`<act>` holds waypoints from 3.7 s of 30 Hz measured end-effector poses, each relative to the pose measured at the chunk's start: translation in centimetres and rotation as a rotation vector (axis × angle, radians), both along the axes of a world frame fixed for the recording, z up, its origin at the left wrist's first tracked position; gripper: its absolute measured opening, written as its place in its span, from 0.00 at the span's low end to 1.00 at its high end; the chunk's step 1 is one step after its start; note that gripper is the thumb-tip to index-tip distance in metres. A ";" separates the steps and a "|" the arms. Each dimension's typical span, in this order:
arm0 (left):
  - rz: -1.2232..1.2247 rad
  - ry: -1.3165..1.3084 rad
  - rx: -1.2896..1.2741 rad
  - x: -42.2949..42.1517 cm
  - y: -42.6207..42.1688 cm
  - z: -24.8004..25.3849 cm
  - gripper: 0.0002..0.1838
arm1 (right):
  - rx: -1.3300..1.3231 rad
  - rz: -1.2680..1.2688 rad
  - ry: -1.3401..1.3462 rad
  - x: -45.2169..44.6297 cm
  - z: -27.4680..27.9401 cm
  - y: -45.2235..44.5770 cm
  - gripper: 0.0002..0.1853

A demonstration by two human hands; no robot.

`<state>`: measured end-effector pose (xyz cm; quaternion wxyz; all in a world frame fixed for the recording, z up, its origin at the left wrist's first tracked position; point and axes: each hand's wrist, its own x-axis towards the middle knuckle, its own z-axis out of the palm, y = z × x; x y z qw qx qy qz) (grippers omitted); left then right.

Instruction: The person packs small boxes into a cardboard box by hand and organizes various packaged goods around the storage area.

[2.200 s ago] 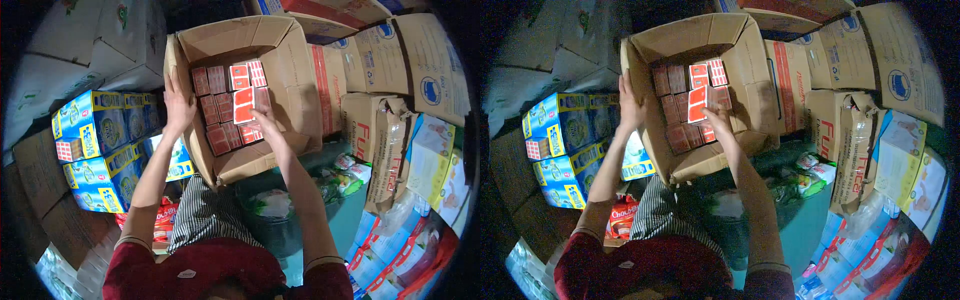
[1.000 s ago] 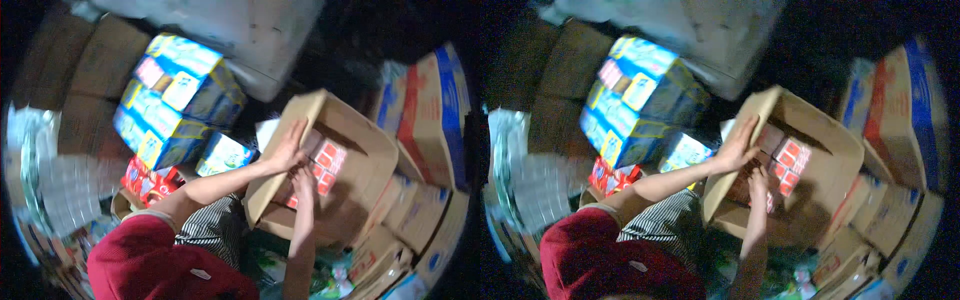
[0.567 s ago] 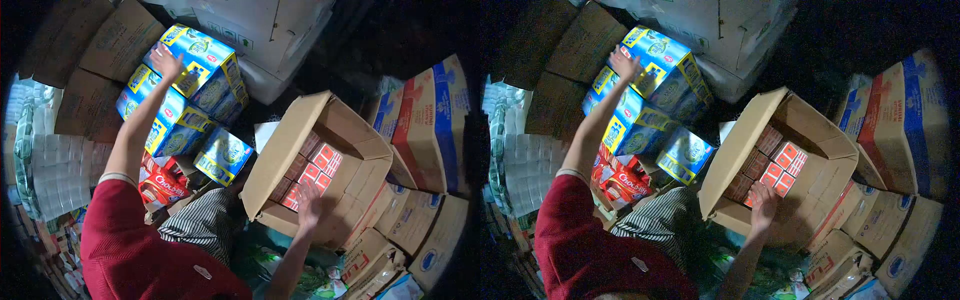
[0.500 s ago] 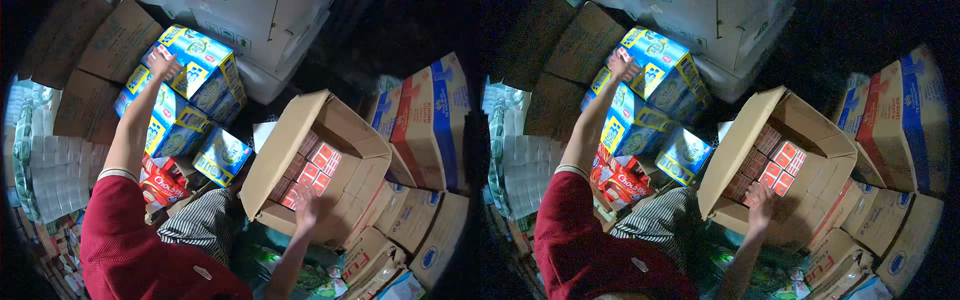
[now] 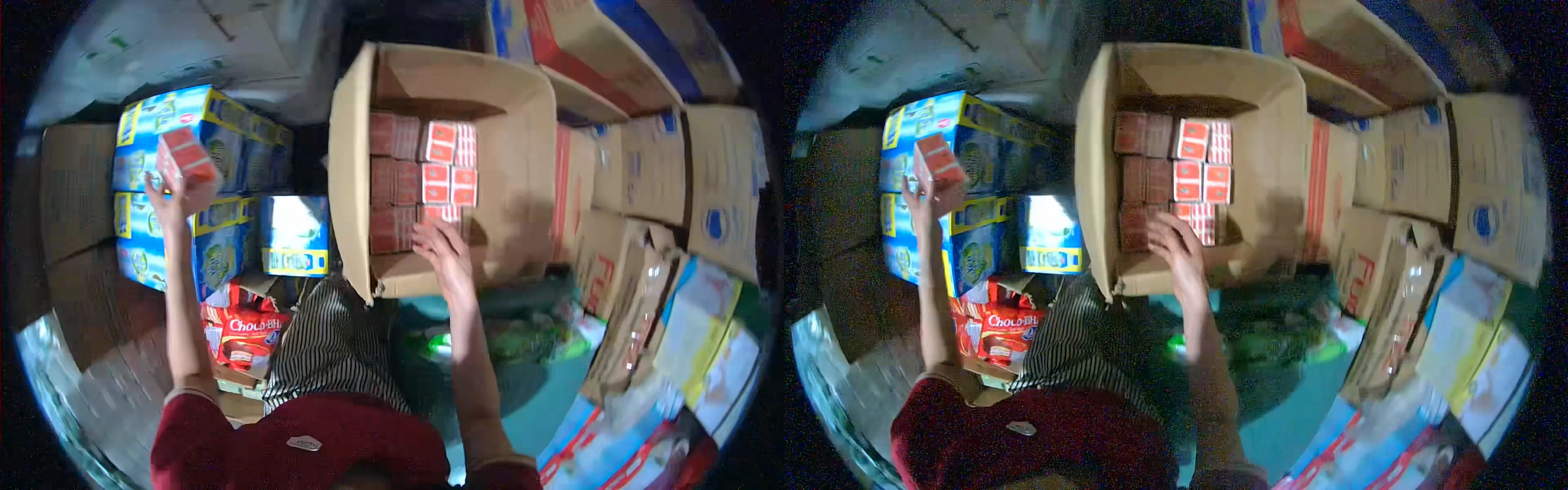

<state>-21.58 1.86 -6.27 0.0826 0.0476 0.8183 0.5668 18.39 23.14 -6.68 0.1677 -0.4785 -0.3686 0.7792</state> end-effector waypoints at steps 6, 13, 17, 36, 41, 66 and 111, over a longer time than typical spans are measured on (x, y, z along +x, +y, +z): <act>-0.648 -0.031 0.205 23.0 11.9 5.1 0.47 | 0.301 0.188 0.200 -2.5 5.1 -1.7 0.36; -1.031 0.202 0.016 32.8 14.9 5.4 0.51 | 0.332 -0.072 0.093 3.1 5.0 -1.6 0.32; -1.284 0.011 0.078 30.7 15.7 3.8 0.56 | 0.128 -0.169 -0.041 4.9 1.9 -1.6 0.42; -0.712 0.393 -0.266 19.5 21.8 -4.8 0.46 | -0.293 -0.169 -0.335 -4.5 -18.4 7.8 0.48; -0.745 0.357 -0.251 19.3 21.9 -4.4 0.47 | -0.269 -0.071 -0.302 -7.2 -17.6 11.5 0.54; -0.723 0.383 -0.223 19.7 22.2 -4.5 0.47 | 0.300 0.309 -0.713 -2.6 -23.0 5.7 0.22; -0.760 0.371 -0.251 20.3 23.0 -5.8 0.45 | 0.493 0.788 -0.629 -6.4 -22.0 8.2 0.22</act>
